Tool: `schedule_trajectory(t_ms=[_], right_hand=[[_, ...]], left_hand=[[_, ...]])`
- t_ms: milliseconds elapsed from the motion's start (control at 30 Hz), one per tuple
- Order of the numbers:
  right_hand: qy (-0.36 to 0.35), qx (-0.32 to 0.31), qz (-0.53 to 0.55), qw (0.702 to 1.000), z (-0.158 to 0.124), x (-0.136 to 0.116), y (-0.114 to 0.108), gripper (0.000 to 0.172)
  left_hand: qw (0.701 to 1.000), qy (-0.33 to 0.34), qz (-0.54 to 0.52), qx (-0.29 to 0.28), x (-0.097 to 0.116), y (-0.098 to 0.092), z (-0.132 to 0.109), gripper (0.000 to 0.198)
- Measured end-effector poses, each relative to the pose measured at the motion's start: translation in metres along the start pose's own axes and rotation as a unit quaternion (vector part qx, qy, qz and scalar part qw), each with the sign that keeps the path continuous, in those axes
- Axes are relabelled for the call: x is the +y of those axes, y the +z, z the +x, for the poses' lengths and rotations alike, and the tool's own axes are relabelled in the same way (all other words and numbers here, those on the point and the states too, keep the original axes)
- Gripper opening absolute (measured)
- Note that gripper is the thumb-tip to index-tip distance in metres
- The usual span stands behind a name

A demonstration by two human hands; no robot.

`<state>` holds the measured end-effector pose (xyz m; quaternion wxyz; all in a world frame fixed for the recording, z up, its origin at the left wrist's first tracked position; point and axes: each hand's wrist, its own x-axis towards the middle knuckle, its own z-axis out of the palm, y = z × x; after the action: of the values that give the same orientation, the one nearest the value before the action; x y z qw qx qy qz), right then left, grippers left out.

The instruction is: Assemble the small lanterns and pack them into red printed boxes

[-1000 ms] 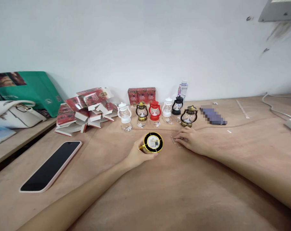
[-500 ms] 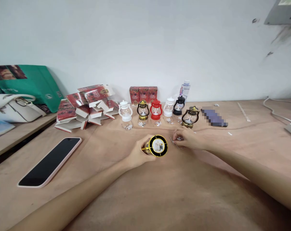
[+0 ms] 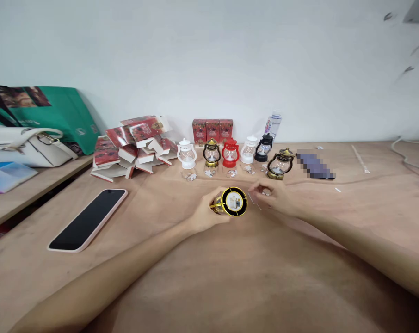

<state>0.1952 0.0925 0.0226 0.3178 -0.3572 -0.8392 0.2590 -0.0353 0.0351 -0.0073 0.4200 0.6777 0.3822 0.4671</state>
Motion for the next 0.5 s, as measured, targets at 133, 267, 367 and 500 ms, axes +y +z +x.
schedule_trajectory(t_ms=[133,267,367,500], right_hand=[[0.011,0.065,0.147,0.987,0.0,-0.043,-0.005,0.017],[-0.038,0.039,0.238,0.97,-0.003,-0.082,-0.007,0.01],[-0.051,0.004,0.257,0.965,-0.007,-0.092,-0.002,0.006],[-0.003,-0.016,0.279,0.96,-0.011,-0.087,0.007,0.007]], left_hand=[[1.0,0.008,0.019,0.017,0.0,-0.001,0.001,0.053],[0.998,0.03,0.04,0.045,0.006,-0.001,0.0,0.051],[0.994,0.039,0.067,0.076,0.01,-0.001,-0.001,0.049],[0.988,0.066,0.107,0.089,0.01,-0.001,-0.002,0.048]])
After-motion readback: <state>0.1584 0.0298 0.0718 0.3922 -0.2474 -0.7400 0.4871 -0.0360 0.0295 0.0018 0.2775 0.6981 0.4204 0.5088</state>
